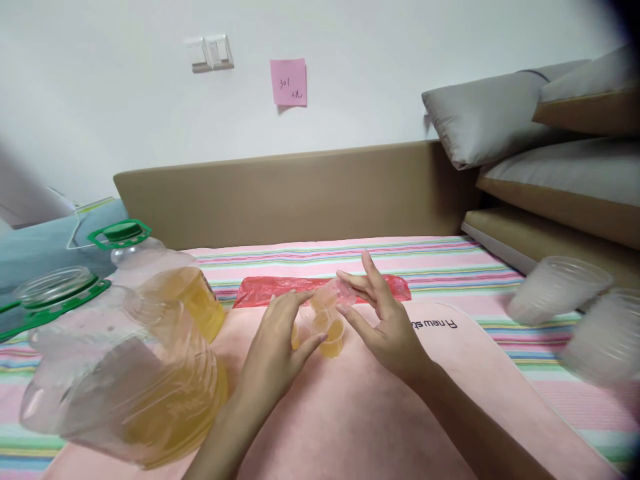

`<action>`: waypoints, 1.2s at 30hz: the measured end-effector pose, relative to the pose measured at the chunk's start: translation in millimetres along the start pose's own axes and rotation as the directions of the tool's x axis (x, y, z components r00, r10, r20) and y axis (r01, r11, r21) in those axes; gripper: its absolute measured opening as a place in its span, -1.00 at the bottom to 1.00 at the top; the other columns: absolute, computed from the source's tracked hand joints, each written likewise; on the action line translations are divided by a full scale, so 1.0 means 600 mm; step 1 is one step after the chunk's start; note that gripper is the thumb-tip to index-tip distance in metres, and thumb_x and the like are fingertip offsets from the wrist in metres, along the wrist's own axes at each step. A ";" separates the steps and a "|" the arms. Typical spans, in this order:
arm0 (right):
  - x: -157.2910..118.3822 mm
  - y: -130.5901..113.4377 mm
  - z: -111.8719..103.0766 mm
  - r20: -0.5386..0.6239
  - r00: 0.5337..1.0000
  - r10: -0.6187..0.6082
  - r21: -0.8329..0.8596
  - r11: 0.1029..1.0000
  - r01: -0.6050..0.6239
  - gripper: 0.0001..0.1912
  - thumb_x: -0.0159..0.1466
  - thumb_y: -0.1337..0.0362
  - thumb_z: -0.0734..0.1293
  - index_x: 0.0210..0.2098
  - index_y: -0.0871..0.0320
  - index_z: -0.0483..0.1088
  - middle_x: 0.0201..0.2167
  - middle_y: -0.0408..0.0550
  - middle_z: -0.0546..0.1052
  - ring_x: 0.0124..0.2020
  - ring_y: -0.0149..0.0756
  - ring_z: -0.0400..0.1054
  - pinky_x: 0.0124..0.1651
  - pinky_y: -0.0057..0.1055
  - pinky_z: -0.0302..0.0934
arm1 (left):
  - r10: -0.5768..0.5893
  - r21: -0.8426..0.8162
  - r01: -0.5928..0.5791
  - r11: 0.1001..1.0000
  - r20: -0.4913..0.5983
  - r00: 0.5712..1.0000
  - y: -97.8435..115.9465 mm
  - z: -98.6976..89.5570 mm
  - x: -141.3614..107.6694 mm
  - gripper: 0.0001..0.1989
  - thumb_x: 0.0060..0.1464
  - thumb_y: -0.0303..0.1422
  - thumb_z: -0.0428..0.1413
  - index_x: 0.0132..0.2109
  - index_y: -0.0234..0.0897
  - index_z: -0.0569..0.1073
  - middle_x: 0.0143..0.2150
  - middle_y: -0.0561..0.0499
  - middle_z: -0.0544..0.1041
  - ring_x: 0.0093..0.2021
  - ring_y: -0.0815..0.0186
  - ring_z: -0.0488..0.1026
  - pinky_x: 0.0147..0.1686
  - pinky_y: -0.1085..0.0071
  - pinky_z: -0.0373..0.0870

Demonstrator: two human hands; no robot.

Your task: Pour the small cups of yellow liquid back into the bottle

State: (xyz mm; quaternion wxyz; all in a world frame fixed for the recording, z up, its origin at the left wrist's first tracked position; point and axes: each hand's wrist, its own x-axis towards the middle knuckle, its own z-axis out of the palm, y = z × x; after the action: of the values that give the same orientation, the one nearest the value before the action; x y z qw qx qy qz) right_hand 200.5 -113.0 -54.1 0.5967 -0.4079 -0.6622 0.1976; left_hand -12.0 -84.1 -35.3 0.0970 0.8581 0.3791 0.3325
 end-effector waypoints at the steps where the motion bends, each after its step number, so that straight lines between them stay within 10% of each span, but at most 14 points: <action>1: 0.000 0.001 0.001 -0.002 1.000 -0.006 0.005 1.000 0.006 -0.10 0.49 0.16 0.36 0.55 -0.41 -0.28 0.35 -0.12 0.44 0.40 -0.11 0.30 0.45 0.21 0.17 | -0.014 -0.006 0.014 1.000 -0.008 1.000 0.000 0.000 0.000 -0.44 0.30 -0.32 0.26 0.32 0.02 0.23 0.31 -0.09 0.46 0.33 -0.03 0.39 0.28 -0.12 0.37; 4: 0.000 0.002 0.001 -0.019 0.999 -0.037 0.016 0.999 0.037 -0.07 0.49 0.19 0.35 0.56 -0.39 -0.34 0.36 -0.12 0.44 0.40 -0.13 0.30 0.45 0.18 0.19 | -0.056 -0.047 0.054 0.997 -0.032 0.998 -0.002 0.000 -0.002 -0.26 0.31 -0.29 0.25 0.45 0.01 0.04 0.38 -0.16 0.39 0.38 -0.04 0.36 0.30 -0.13 0.37; 9: 0.004 -0.004 -0.004 0.020 0.995 -0.094 -0.115 0.989 0.095 -0.57 0.49 0.22 0.33 0.31 -0.24 0.43 0.31 -0.11 0.47 0.36 -0.10 0.34 0.41 0.07 0.29 | 0.012 -0.004 -0.013 1.000 -0.011 1.000 -0.005 -0.001 -0.002 -0.40 0.32 -0.30 0.23 0.38 0.01 0.18 0.34 -0.13 0.44 0.35 -0.05 0.38 0.31 -0.14 0.36; 22: 0.000 0.001 -0.004 -0.092 0.995 0.046 0.078 0.996 -0.038 -0.35 0.51 0.16 0.31 0.50 -0.30 0.05 0.41 -0.13 0.36 0.45 -0.15 0.21 0.49 0.11 0.14 | 0.003 0.007 -0.003 1.000 -0.010 1.000 0.000 -0.007 0.000 -0.48 0.36 -0.29 0.18 0.37 -0.01 0.22 0.39 -0.11 0.41 0.38 -0.02 0.35 0.36 -0.11 0.29; 28: 0.011 0.000 -0.021 -0.456 0.876 0.154 0.108 0.987 -0.118 -0.43 0.36 0.13 0.48 0.32 -0.06 0.36 -0.10 -0.06 0.69 0.11 -0.08 0.56 0.36 0.06 0.29 | 0.002 0.018 -0.002 1.000 -0.022 1.000 -0.006 -0.007 -0.001 -0.49 0.34 -0.30 0.19 0.35 -0.04 0.24 0.37 -0.11 0.43 0.37 -0.03 0.36 0.33 -0.10 0.31; 36: 0.015 0.000 -0.029 -0.531 0.810 0.251 0.140 0.968 -0.208 -0.65 0.27 0.00 0.54 -0.06 0.05 0.64 -0.56 -0.23 0.51 -0.28 -0.18 0.56 0.17 -0.07 0.38 | 0.038 0.057 -0.036 0.998 -0.033 0.999 -0.010 -0.005 -0.003 -0.48 0.34 -0.30 0.20 0.35 -0.01 0.24 0.38 -0.13 0.43 0.37 -0.09 0.36 0.33 -0.21 0.31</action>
State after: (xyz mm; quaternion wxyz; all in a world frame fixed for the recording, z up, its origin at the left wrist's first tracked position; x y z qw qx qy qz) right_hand 217.1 -110.1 -44.8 0.7468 -0.5010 -0.4034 0.1690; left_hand -18.5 -81.7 -36.1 0.0601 0.8617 0.3739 0.3378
